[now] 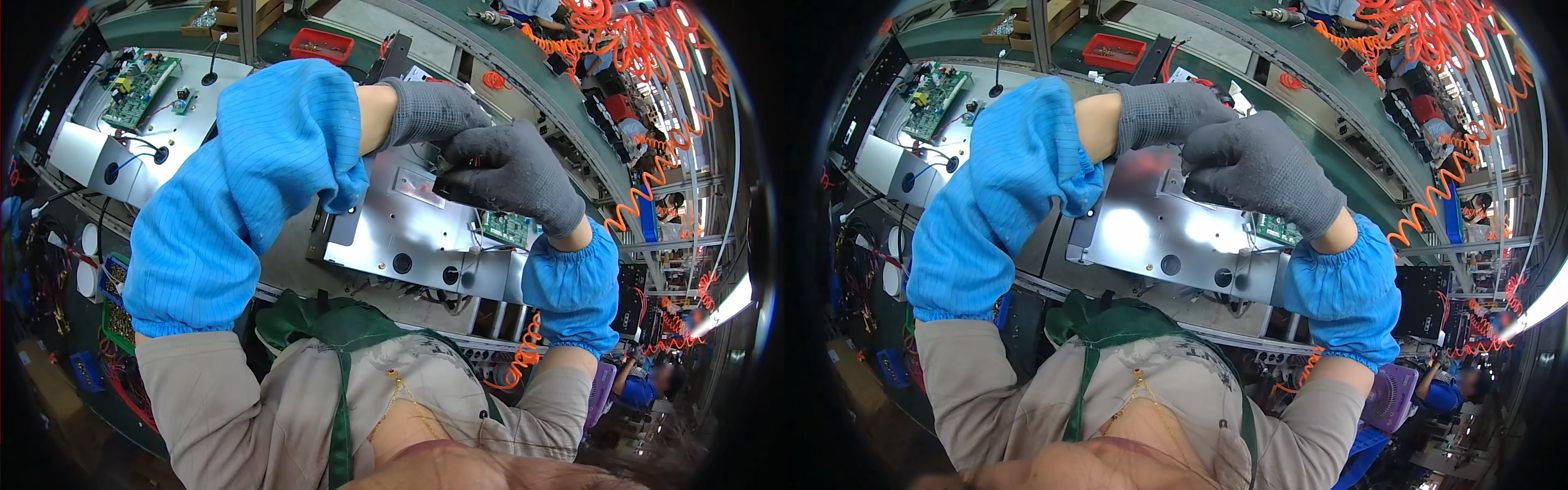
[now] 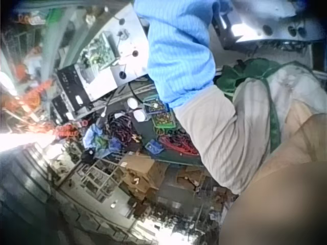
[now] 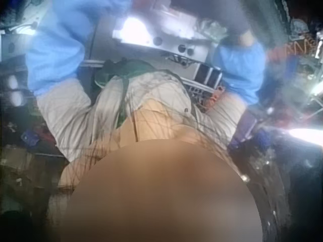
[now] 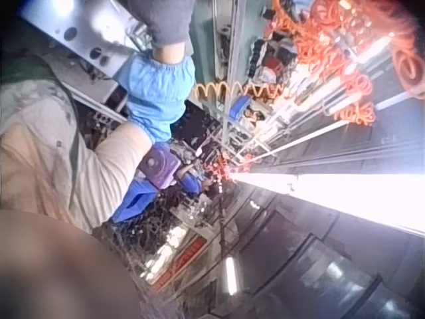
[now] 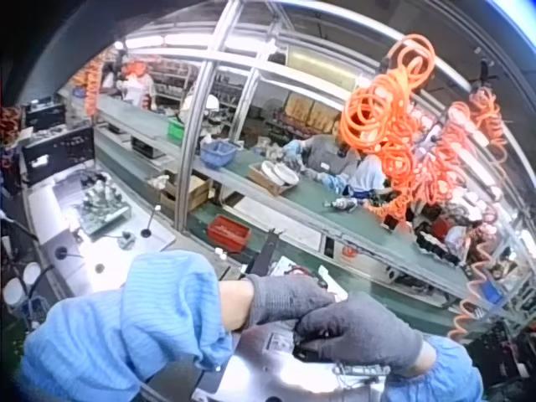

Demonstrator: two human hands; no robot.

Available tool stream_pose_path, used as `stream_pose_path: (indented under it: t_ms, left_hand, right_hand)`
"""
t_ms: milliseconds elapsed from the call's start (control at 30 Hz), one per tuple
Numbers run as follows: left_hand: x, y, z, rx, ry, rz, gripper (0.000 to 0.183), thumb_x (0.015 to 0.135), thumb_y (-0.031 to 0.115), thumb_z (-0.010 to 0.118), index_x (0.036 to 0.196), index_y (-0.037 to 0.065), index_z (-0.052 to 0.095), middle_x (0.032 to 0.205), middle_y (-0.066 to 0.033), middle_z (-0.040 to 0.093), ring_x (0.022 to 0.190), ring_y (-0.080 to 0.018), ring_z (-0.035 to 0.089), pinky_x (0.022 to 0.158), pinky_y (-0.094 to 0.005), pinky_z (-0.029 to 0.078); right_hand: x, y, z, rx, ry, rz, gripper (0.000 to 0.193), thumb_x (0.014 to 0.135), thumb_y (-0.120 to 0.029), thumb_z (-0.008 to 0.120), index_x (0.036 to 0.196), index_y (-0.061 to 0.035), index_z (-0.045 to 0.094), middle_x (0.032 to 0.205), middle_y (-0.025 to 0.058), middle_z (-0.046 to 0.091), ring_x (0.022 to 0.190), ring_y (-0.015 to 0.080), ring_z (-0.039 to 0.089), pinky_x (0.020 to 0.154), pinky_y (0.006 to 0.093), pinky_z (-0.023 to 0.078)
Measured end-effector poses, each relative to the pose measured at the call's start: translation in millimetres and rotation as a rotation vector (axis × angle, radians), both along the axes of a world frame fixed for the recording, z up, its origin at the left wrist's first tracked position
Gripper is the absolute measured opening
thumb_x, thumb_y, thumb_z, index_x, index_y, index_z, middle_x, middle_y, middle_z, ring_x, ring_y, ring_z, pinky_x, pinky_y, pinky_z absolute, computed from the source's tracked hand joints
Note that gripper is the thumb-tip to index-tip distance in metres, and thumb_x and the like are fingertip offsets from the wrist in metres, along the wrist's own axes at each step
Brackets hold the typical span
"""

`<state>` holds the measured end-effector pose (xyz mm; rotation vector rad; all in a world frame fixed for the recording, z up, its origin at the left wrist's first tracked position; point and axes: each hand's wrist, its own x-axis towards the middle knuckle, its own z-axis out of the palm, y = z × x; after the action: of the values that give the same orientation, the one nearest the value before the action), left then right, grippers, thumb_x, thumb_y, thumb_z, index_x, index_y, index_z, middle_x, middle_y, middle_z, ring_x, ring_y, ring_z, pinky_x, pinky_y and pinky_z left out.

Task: The person assembles electronic components on a metal chassis. They use a red-handled tool to manipulate small parts and a pneumatic screwdriver to secure components with screws. The person handles wires and a white cylindrical component, integrating them into the assembly.

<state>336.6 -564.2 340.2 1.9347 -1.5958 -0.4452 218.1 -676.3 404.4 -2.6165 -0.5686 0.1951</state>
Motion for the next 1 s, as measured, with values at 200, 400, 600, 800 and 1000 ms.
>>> stream_pose_path:
  t_ms: [200, 400, 600, 800, 1000]
  left_hand:
    - [-4.4, 0.2, 8.3, 0.054, -0.144, 0.024, 0.028, 0.085, 0.009, 0.056, 0.112, 0.013, 0.064, 0.107, -0.0112, 0.066, 0.096, -0.0244, 0.063, 0.086, -0.0322, 0.047]
    - [-5.8, 1.7, 10.7, 0.043, -0.137, -0.005, 0.026, 0.085, 0.009, 0.057, 0.110, 0.011, 0.064, 0.106, -0.0114, 0.066, 0.094, -0.0225, 0.063, 0.085, -0.0315, 0.048]
    - [-0.6, 2.5, 2.5, -0.003, 0.055, -0.050, 0.025, 0.084, 0.006, 0.058, 0.108, 0.008, 0.065, 0.102, -0.0110, 0.067, 0.088, -0.0174, 0.062, 0.082, -0.0287, 0.048]
    - [1.4, 0.2, 3.8, 0.090, 0.079, -0.057, 0.025, 0.085, 0.016, 0.059, 0.108, 0.007, 0.065, 0.099, -0.0122, 0.067, 0.085, -0.0207, 0.062, 0.078, -0.0315, 0.049]
    - [-9.5, -1.6, 11.6, 0.225, 0.155, 0.120, 0.029, 0.086, 0.025, 0.058, 0.107, 0.006, 0.064, 0.094, -0.0122, 0.068, 0.084, -0.0234, 0.065, 0.074, -0.0344, 0.051]
  right_hand:
    - [-1.1, 3.2, 1.4, -0.014, 0.021, -0.034, 0.014, 0.071, -0.011, 0.069, 0.083, -0.0055, 0.068, 0.070, 0.0081, 0.065, 0.061, 0.0169, 0.062, 0.061, 0.0293, 0.051]
    - [-7.0, 7.4, -2.1, 0.076, 0.070, -0.202, 0.015, 0.069, -0.012, 0.066, 0.083, -0.0068, 0.068, 0.070, 0.0087, 0.064, 0.061, 0.0217, 0.062, 0.061, 0.0316, 0.051]
    - [-6.8, 15.3, 5.8, -0.105, 0.020, -0.127, 0.014, 0.070, -0.014, 0.062, 0.081, -0.0068, 0.067, 0.071, 0.0110, 0.064, 0.062, 0.0263, 0.063, 0.062, 0.0355, 0.051]
    - [-3.9, 21.1, 5.8, -0.300, -0.055, 0.015, 0.015, 0.072, -0.017, 0.068, 0.082, -0.0065, 0.069, 0.074, 0.0124, 0.065, 0.063, 0.0275, 0.063, 0.060, 0.0359, 0.049]
    - [-19.8, 34.0, -8.5, -0.718, -0.210, 0.099, 0.031, 0.079, -0.013, 0.060, 0.109, -0.0149, 0.061, 0.069, 0.0079, 0.062, 0.061, 0.0273, 0.063, 0.055, 0.0385, 0.049]
